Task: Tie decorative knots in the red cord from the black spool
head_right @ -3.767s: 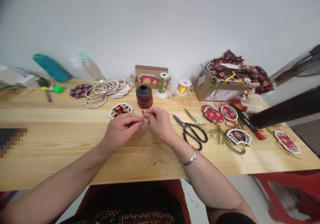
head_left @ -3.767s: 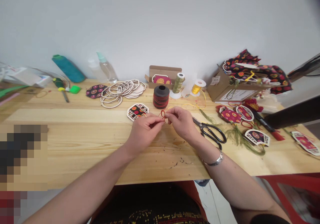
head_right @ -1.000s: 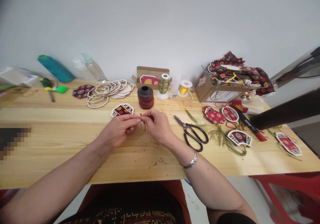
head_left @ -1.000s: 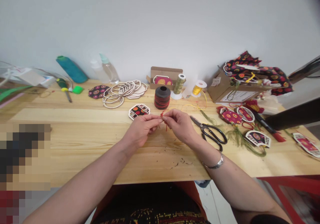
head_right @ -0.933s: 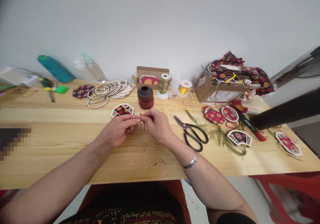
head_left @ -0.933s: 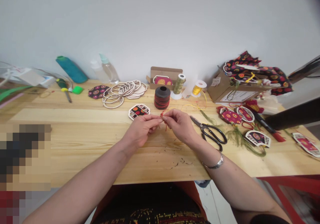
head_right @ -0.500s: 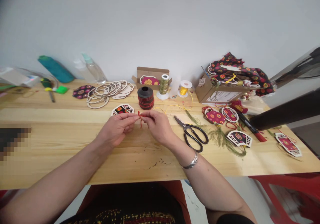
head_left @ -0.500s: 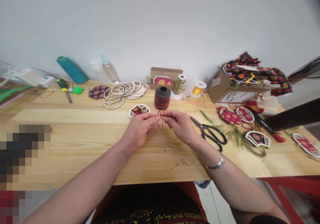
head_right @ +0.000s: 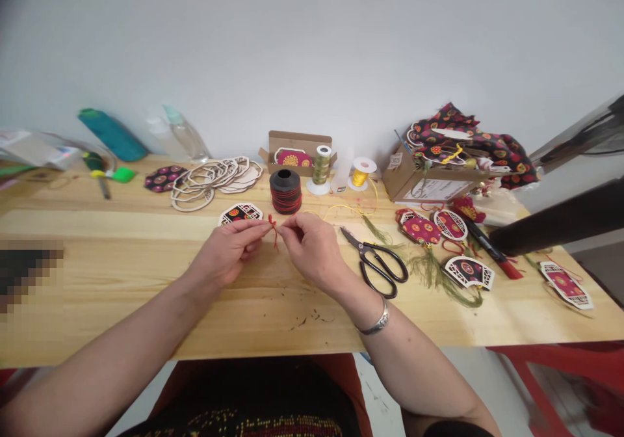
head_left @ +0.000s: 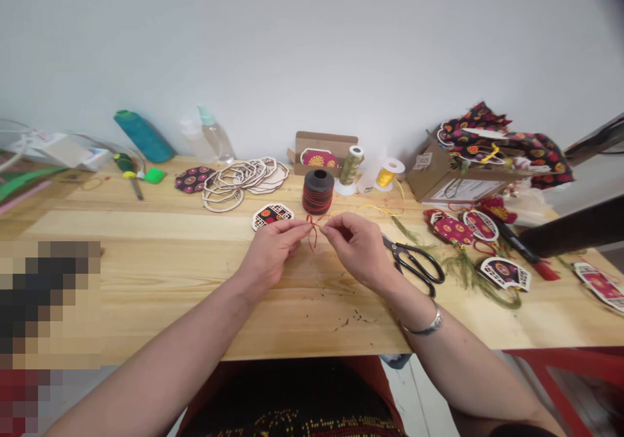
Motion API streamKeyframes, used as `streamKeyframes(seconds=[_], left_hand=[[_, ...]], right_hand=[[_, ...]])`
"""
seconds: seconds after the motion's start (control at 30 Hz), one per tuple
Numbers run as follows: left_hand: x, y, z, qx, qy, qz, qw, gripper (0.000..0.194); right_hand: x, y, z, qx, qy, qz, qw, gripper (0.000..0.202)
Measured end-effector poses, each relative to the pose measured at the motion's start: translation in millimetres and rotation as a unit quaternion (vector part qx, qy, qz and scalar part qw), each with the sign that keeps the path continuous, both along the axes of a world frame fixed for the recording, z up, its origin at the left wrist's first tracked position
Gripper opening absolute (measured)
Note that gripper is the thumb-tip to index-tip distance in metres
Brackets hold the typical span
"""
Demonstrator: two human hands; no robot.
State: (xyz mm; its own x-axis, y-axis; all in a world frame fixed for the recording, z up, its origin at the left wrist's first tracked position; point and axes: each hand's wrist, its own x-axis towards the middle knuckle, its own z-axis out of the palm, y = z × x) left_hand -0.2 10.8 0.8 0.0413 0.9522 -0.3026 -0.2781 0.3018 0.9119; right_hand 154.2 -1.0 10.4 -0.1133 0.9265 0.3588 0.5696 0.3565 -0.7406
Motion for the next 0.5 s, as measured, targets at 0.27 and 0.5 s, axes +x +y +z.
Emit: streamKeyframes(seconds=[0.27, 0.5], left_hand=[[-2, 1, -0.7, -0.004, -0.022, -0.024, 0.999, 0.017], [-3, 1, -3.3, -0.014, -0.046, -0.045, 0.998, 0.014]], right_hand=[[-7, -12, -8.0, 0.232, -0.252, -0.007, 0.939, 0.023], [-10, -17, -10.3, 0.300, -0.393, 0.035, 0.869, 0.021]])
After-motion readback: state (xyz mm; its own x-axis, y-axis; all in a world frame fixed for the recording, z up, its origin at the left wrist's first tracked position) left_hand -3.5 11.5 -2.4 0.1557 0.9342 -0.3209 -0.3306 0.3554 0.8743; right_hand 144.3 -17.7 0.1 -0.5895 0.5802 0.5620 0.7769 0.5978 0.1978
